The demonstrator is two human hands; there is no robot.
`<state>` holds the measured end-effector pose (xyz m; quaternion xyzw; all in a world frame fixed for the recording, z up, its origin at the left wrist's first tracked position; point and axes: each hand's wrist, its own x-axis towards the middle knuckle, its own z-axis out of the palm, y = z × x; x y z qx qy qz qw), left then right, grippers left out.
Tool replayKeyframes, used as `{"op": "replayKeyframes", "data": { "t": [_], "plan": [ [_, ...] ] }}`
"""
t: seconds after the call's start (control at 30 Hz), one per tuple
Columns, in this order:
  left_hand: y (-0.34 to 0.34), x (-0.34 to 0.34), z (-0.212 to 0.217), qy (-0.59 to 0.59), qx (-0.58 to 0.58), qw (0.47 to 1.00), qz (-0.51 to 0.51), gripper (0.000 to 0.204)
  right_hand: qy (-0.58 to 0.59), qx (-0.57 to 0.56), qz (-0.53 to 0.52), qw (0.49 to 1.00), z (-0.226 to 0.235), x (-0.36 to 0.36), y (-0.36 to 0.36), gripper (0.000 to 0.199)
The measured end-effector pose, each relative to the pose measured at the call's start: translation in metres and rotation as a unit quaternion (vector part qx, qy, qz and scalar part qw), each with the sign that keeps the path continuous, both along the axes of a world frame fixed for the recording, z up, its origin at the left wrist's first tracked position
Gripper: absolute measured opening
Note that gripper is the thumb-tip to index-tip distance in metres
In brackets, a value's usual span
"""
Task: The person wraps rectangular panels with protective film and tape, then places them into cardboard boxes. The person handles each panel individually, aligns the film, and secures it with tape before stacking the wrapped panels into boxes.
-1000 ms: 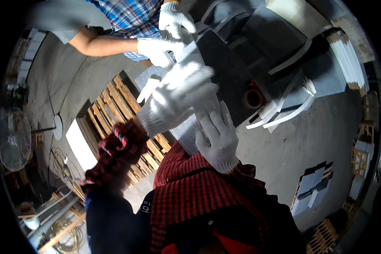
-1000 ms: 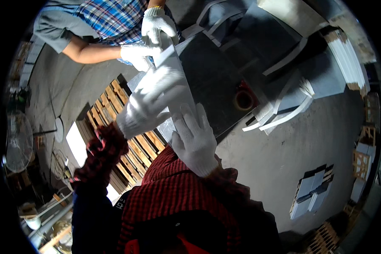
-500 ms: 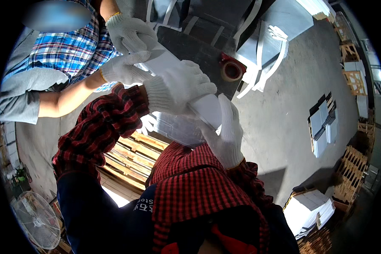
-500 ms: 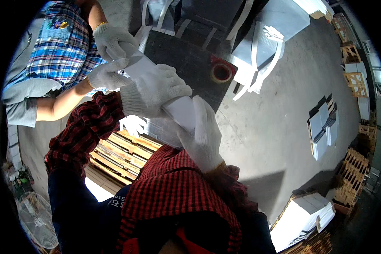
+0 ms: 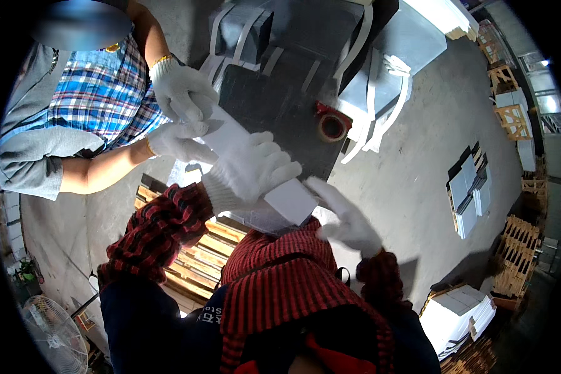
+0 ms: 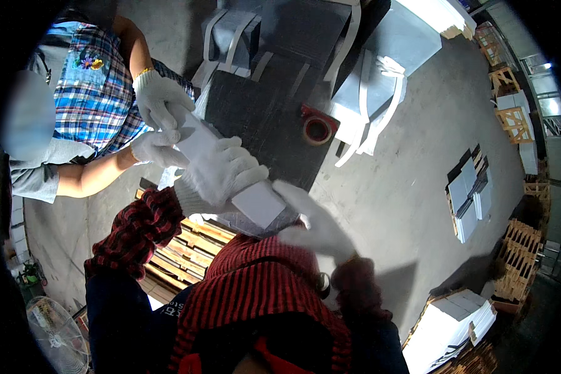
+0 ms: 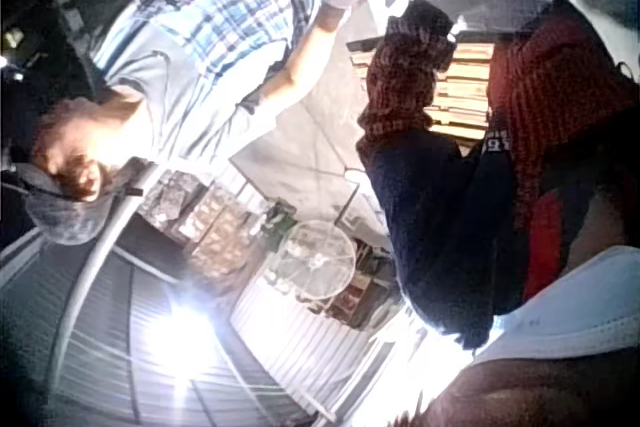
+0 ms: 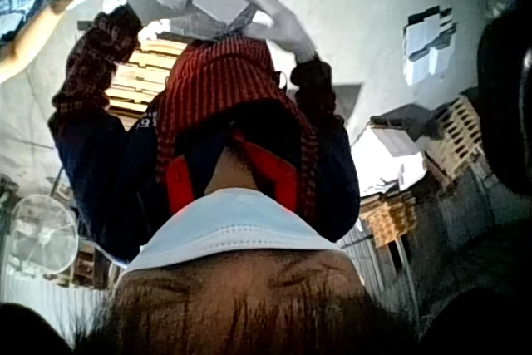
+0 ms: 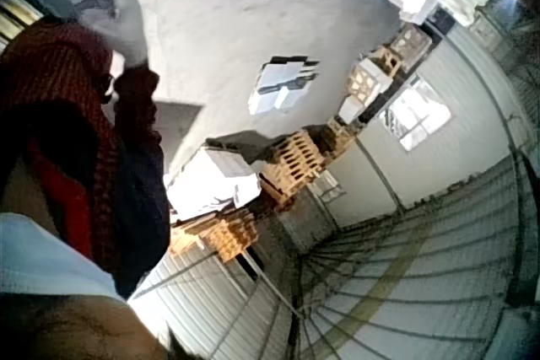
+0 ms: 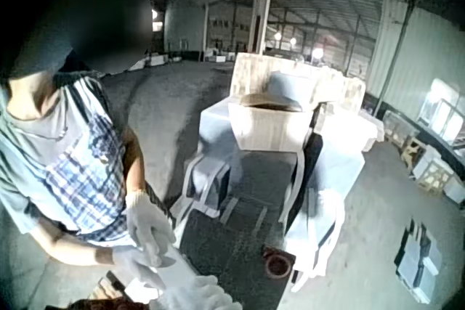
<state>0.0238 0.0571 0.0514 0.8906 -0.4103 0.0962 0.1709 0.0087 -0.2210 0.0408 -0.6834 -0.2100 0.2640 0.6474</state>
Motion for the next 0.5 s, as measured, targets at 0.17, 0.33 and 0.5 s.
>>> {"op": "replayKeyframes", "data": {
  "t": [0.17,0.33,0.5],
  "plan": [
    [-0.006,0.008,0.006,0.006,-0.010,1.000,-0.011,0.061,-0.111,-0.314,-0.128,0.934,-0.082,0.133,-0.049,0.073],
    [-0.009,0.002,0.024,0.002,-0.005,1.000,0.026,0.055,-0.204,-0.491,-0.156,0.832,-0.170,0.214,-0.021,0.069],
    [0.011,0.014,0.001,0.058,0.177,0.980,0.066,0.048,-0.174,-0.561,-0.139,0.797,-0.230,0.237,-0.022,0.047]
  ]
}}
